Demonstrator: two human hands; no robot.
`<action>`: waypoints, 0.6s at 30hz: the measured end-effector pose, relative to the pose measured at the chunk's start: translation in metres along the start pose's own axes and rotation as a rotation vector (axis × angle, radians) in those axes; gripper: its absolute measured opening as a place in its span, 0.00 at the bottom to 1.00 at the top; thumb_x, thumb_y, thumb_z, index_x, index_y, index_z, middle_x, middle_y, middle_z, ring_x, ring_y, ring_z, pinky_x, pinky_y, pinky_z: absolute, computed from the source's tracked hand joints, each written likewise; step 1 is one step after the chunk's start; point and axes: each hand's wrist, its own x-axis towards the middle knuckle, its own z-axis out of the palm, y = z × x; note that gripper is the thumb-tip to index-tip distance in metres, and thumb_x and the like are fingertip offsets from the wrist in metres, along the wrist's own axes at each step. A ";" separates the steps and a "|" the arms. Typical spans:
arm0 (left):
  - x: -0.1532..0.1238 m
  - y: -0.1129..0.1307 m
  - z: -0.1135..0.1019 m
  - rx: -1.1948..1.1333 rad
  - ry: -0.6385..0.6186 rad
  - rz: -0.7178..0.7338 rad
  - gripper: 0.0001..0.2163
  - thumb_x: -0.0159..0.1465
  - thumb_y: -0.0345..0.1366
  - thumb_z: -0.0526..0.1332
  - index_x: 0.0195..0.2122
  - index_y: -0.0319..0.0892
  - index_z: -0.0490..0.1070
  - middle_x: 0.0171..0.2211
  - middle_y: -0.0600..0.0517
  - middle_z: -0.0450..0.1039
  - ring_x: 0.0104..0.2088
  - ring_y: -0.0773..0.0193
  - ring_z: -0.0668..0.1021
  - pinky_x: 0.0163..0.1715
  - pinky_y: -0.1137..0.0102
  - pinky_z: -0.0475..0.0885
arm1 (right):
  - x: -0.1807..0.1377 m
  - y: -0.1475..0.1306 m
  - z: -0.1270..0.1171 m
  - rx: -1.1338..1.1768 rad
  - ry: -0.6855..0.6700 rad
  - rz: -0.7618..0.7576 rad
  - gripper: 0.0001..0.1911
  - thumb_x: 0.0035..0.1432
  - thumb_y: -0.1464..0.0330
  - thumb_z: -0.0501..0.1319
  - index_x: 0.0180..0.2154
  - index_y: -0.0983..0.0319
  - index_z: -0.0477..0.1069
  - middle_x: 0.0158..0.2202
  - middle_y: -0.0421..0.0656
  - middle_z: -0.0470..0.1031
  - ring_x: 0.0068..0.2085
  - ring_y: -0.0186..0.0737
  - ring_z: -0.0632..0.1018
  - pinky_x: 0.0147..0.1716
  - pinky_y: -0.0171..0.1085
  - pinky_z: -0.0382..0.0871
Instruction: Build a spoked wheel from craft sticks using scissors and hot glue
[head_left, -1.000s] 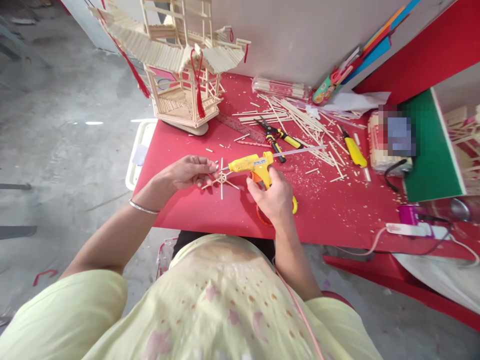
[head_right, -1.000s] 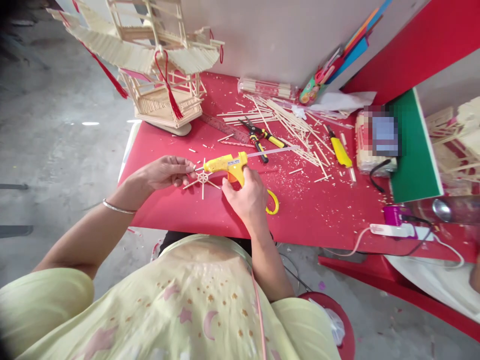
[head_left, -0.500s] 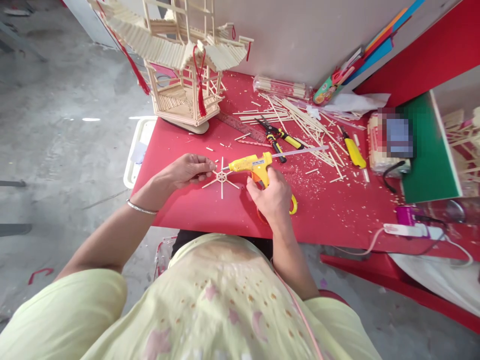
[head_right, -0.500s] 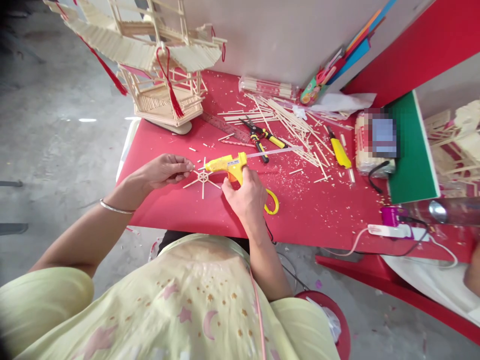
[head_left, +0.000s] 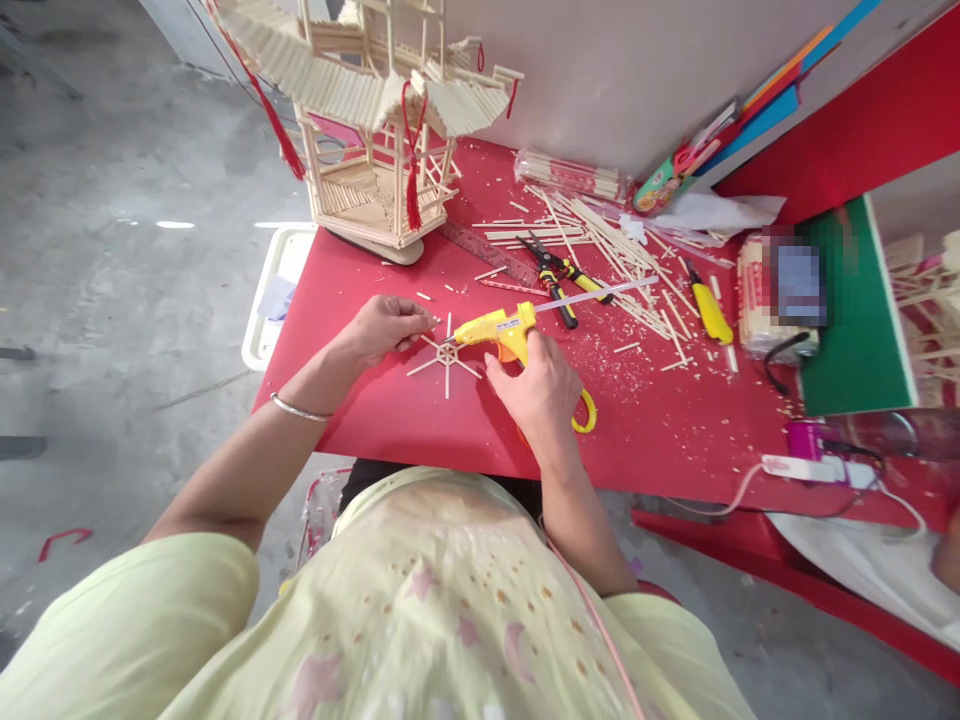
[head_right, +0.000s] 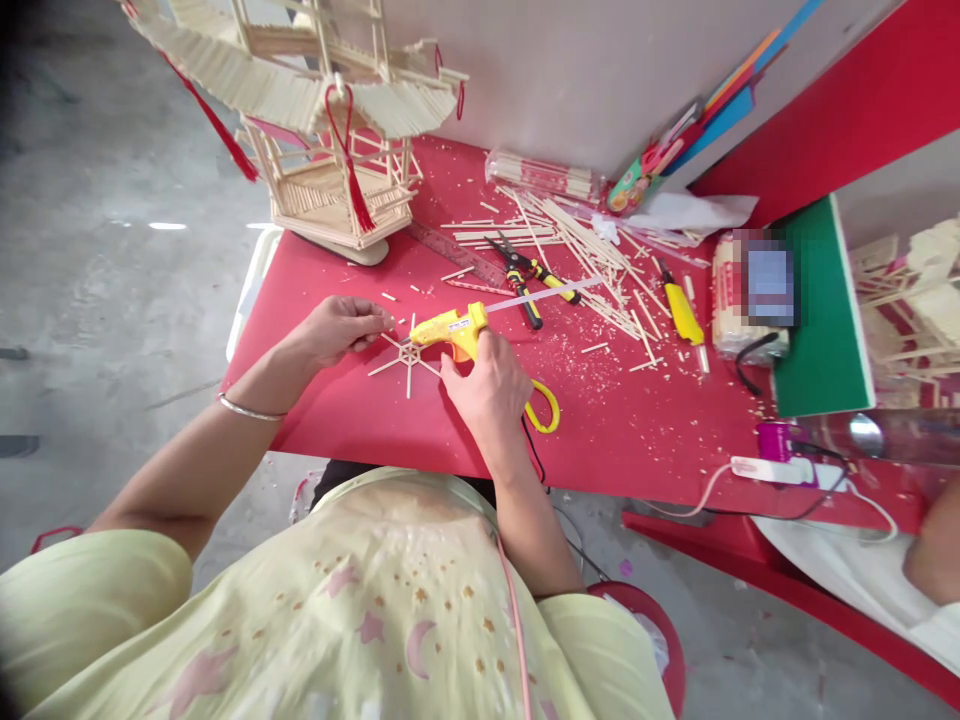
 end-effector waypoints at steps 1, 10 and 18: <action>0.003 -0.001 0.001 0.009 0.023 0.019 0.10 0.52 0.38 0.72 0.29 0.36 0.76 0.16 0.56 0.66 0.16 0.74 0.64 0.15 0.76 0.54 | 0.001 -0.002 0.001 -0.014 -0.007 -0.005 0.23 0.60 0.55 0.63 0.51 0.63 0.71 0.44 0.54 0.77 0.42 0.52 0.78 0.36 0.43 0.67; 0.011 -0.010 0.000 0.035 0.074 0.071 0.11 0.53 0.39 0.70 0.33 0.36 0.78 0.14 0.58 0.65 0.13 0.74 0.62 0.14 0.74 0.52 | 0.011 -0.010 0.009 -0.150 0.001 -0.095 0.17 0.60 0.62 0.60 0.49 0.61 0.71 0.40 0.50 0.75 0.36 0.46 0.75 0.30 0.40 0.59; 0.017 -0.017 0.001 0.180 0.075 0.113 0.11 0.54 0.39 0.68 0.33 0.36 0.80 0.16 0.57 0.68 0.16 0.74 0.63 0.17 0.74 0.55 | 0.015 -0.010 0.012 -0.159 -0.062 -0.076 0.17 0.61 0.62 0.59 0.50 0.61 0.70 0.41 0.51 0.74 0.38 0.47 0.75 0.31 0.40 0.59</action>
